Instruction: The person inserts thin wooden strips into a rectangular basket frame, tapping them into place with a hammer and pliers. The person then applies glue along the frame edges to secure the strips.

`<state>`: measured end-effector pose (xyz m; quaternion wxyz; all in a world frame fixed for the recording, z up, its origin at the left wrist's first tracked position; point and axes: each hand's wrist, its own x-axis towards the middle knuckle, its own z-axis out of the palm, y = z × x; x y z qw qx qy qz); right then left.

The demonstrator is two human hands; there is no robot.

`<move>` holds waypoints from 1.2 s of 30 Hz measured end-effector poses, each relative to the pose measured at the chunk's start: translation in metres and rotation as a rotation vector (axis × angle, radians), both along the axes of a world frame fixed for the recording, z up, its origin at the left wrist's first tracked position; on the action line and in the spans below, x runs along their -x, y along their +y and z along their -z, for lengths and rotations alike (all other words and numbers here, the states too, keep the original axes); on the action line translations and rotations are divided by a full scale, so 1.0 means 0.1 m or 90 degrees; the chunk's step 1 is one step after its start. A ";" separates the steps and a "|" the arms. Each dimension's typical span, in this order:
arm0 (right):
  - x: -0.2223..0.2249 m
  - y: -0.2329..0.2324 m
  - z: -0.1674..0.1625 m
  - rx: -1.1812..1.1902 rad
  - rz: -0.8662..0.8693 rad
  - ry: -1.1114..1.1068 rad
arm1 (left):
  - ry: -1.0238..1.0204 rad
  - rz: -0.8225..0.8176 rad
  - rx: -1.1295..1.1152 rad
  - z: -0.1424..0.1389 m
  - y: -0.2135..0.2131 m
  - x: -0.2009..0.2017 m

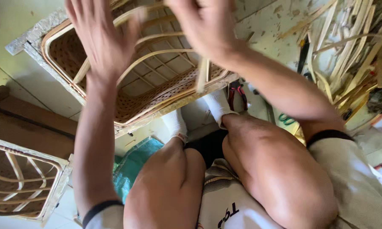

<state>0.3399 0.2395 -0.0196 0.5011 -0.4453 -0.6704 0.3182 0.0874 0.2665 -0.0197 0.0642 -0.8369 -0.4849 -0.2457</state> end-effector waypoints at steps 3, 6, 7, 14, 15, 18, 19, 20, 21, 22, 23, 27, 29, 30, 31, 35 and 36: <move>0.37 0.03 0.28 0.040 -0.019 0.047 | -0.065 0.175 0.266 -0.13 -0.83 0.01; 0.50 0.04 0.41 0.054 -0.030 0.075 | -0.013 0.177 0.286 -0.07 -1.64 0.01; 0.50 0.03 0.42 0.059 -0.035 0.083 | 0.017 0.181 0.363 0.01 -1.74 0.04; 0.47 0.01 0.46 0.155 0.014 -0.041 | 0.016 0.201 0.483 0.14 -1.81 0.09; 0.46 0.01 0.46 0.141 0.004 0.007 | -0.018 0.207 0.475 0.13 -1.80 0.09; 0.52 0.01 0.47 0.087 -0.008 0.064 | -0.009 0.213 0.424 0.11 -1.81 0.09; 0.54 0.01 0.46 0.059 0.006 0.025 | -0.018 0.218 0.439 0.11 -1.81 0.09; 0.54 0.00 0.45 0.034 0.018 -0.013 | -0.028 0.220 0.458 0.12 -1.82 0.10; 0.55 -0.01 0.43 0.049 0.013 -0.014 | -0.037 0.221 0.476 0.12 -1.82 0.11; 0.54 -0.02 0.41 0.060 0.009 -0.016 | -0.036 0.217 0.471 0.13 -1.83 0.10; 0.54 -0.03 0.39 0.072 0.005 -0.017 | -0.034 0.213 0.469 0.13 -1.82 0.10; 0.56 -0.07 0.32 0.061 0.023 -0.047 | -0.005 0.209 0.394 0.11 -1.81 0.07; 0.59 -0.07 0.30 0.058 0.023 -0.042 | -0.034 0.209 0.426 0.11 -1.79 0.07; 0.60 -0.07 0.29 0.054 0.019 -0.045 | -0.049 0.207 0.445 0.11 -1.80 0.07; 0.61 -0.06 0.28 0.051 0.012 -0.048 | -0.048 0.211 0.449 0.11 -1.79 0.08; 0.55 -0.04 0.28 0.107 -0.006 0.024 | -0.027 0.208 0.441 0.15 -1.82 0.11; 0.53 -0.05 0.28 0.092 0.011 0.003 | -0.019 0.206 0.428 0.16 -1.82 0.11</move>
